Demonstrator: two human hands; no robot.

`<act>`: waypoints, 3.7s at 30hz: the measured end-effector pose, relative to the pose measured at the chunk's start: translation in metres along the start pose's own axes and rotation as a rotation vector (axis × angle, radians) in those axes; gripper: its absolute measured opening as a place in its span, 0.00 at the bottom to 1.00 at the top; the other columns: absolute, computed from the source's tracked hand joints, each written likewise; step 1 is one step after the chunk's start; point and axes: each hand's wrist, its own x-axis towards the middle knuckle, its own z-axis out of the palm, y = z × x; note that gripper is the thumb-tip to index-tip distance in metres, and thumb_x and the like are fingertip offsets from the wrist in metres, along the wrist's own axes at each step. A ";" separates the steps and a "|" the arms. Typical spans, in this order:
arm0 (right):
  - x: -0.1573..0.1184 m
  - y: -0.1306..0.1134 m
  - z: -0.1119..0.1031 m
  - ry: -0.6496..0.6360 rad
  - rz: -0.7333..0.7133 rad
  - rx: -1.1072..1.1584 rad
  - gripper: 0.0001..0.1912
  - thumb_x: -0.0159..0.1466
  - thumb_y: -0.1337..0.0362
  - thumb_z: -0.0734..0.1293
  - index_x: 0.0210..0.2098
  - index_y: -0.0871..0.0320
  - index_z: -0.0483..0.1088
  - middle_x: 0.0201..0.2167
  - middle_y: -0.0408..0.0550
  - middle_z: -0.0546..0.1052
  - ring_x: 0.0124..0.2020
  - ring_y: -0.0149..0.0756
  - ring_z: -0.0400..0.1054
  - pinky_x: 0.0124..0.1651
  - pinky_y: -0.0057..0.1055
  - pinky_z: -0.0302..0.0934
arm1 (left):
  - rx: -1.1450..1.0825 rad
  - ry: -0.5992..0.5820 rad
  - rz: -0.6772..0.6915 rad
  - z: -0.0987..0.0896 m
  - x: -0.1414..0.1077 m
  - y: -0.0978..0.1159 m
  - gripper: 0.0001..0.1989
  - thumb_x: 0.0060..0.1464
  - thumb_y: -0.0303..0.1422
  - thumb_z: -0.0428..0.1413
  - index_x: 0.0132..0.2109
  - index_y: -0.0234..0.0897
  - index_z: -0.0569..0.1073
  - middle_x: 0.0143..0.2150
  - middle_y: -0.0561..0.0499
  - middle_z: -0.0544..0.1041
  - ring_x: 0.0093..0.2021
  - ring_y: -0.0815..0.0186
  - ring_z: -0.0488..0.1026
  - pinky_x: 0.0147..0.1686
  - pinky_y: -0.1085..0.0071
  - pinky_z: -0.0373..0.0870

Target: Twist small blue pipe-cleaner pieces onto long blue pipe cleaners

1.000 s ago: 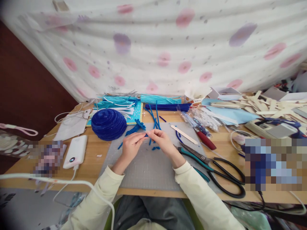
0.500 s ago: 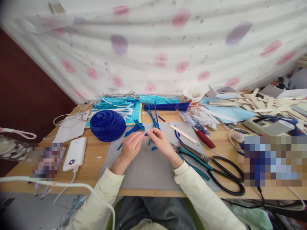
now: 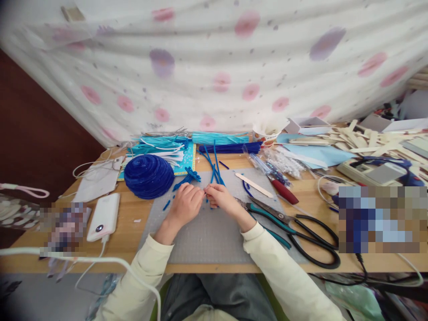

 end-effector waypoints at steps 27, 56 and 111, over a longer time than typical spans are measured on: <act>-0.003 0.006 0.000 -0.112 -0.236 -0.179 0.23 0.56 0.43 0.66 0.23 0.57 0.60 0.16 0.35 0.59 0.19 0.25 0.48 0.24 0.26 0.43 | -0.259 0.109 -0.162 0.011 -0.005 0.003 0.14 0.60 0.26 0.42 0.26 0.40 0.61 0.23 0.52 0.65 0.28 0.64 0.62 0.31 0.66 0.59; 0.001 0.014 0.003 0.006 -0.165 0.052 0.17 0.53 0.53 0.70 0.23 0.57 0.61 0.17 0.34 0.55 0.19 0.25 0.49 0.28 0.26 0.49 | -0.272 -0.033 -0.269 0.003 -0.003 0.005 0.11 0.63 0.31 0.42 0.34 0.37 0.66 0.30 0.50 0.70 0.31 0.66 0.68 0.31 0.70 0.62; -0.007 0.013 0.007 0.174 -0.756 -0.821 0.09 0.68 0.63 0.55 0.31 0.56 0.60 0.27 0.44 0.65 0.31 0.34 0.58 0.36 0.32 0.54 | -1.323 -0.033 -0.871 0.014 -0.003 0.011 0.17 0.57 0.43 0.47 0.26 0.40 0.57 0.18 0.60 0.56 0.19 0.73 0.56 0.22 0.73 0.55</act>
